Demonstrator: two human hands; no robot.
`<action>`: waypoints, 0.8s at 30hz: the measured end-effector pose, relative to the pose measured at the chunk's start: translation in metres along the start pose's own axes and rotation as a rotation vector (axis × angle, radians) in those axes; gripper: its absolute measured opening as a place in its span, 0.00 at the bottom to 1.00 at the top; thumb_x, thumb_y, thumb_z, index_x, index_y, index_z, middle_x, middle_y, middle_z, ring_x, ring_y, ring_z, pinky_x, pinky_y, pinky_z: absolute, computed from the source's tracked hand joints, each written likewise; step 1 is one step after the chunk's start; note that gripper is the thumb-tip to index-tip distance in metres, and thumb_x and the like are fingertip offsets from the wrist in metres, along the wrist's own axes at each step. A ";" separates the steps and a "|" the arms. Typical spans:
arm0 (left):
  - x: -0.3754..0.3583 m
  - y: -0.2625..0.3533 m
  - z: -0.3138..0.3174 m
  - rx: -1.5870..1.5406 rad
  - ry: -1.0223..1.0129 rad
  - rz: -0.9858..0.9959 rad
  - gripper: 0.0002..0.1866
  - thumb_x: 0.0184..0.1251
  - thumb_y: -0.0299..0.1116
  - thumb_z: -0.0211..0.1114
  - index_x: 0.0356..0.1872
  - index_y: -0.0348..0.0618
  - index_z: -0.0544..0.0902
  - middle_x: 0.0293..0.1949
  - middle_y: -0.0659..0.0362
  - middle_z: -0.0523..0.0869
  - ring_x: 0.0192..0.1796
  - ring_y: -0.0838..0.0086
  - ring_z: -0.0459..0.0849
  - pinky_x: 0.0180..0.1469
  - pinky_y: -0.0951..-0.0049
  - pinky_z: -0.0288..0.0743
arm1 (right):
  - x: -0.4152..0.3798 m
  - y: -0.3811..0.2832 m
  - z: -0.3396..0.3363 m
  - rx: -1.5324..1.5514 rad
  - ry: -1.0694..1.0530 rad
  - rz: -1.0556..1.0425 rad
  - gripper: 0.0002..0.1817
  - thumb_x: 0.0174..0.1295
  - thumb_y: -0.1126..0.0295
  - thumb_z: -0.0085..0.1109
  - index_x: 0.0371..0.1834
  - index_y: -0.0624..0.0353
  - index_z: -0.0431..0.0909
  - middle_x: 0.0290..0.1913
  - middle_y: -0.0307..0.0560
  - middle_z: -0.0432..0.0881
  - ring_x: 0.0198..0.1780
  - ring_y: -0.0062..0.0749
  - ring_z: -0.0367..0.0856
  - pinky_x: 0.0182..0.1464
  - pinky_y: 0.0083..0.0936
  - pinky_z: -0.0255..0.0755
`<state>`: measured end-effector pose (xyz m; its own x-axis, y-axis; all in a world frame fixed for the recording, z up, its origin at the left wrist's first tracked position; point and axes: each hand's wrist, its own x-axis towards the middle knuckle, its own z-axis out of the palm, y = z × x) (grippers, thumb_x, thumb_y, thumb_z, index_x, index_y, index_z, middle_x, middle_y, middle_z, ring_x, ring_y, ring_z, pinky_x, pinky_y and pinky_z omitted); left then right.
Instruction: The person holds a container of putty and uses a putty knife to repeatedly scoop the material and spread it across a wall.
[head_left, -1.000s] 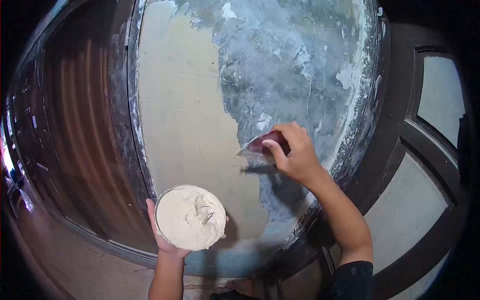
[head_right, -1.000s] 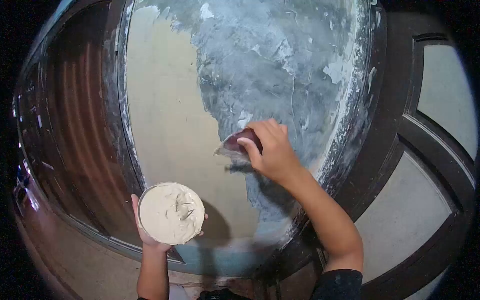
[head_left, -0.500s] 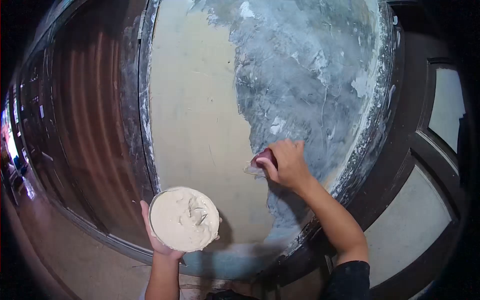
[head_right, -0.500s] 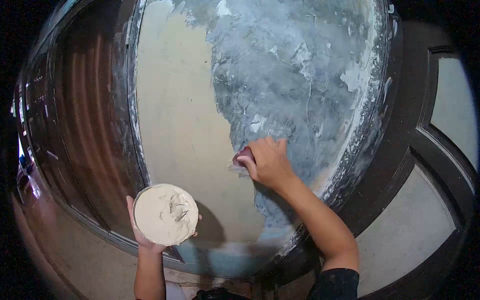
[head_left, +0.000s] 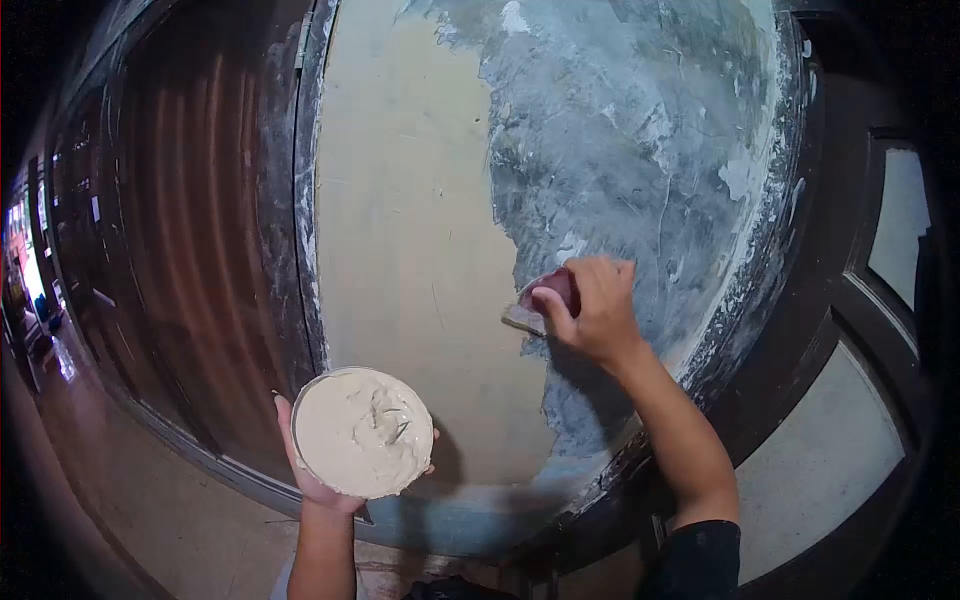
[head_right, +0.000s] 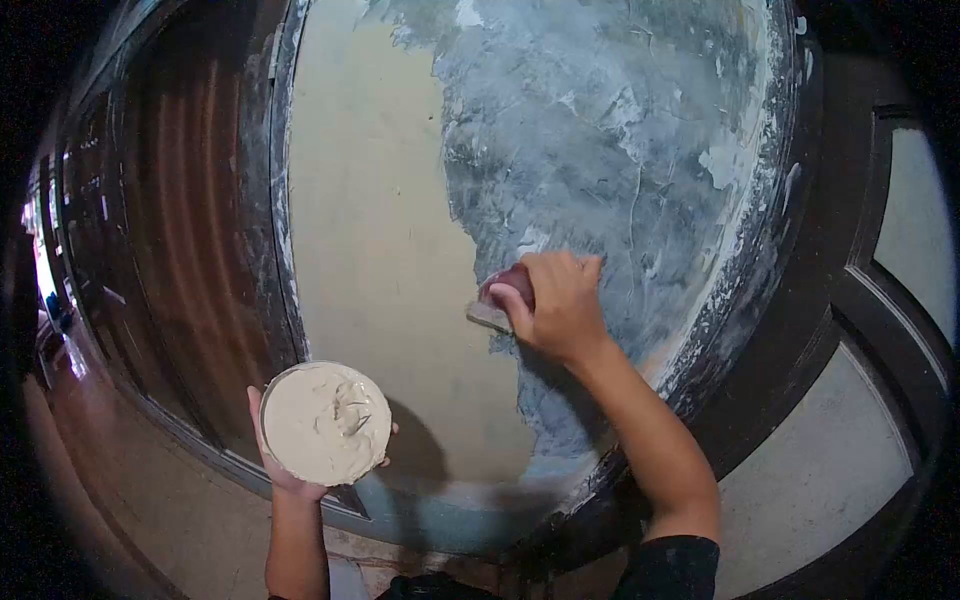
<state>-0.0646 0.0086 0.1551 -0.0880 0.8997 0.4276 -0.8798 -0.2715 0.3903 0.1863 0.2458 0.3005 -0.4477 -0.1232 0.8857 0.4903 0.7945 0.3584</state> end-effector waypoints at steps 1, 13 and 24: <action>0.000 0.001 0.004 0.063 0.014 0.007 0.61 0.64 0.88 0.43 0.82 0.44 0.66 0.77 0.31 0.69 0.70 0.13 0.68 0.57 0.09 0.71 | -0.006 -0.004 -0.002 0.037 -0.075 -0.022 0.15 0.65 0.54 0.72 0.43 0.52 0.83 0.35 0.41 0.81 0.40 0.40 0.78 0.49 0.44 0.60; -0.007 0.005 0.007 0.020 -0.046 0.014 0.59 0.66 0.88 0.39 0.81 0.46 0.67 0.76 0.35 0.72 0.69 0.18 0.73 0.59 0.10 0.70 | -0.018 -0.011 0.006 0.020 -0.174 -0.168 0.16 0.62 0.53 0.74 0.41 0.51 0.82 0.34 0.40 0.79 0.38 0.39 0.77 0.47 0.41 0.59; -0.011 -0.005 0.000 0.058 0.119 0.083 0.56 0.70 0.84 0.40 0.79 0.43 0.70 0.74 0.37 0.75 0.67 0.26 0.78 0.57 0.12 0.74 | -0.027 0.003 -0.008 -0.014 -0.186 -0.206 0.18 0.63 0.50 0.74 0.40 0.52 0.83 0.31 0.39 0.78 0.35 0.38 0.76 0.46 0.40 0.59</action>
<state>-0.0590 0.0002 0.1484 -0.2174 0.9066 0.3618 -0.8387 -0.3631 0.4058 0.2062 0.2465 0.2798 -0.6679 -0.1691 0.7247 0.3844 0.7555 0.5305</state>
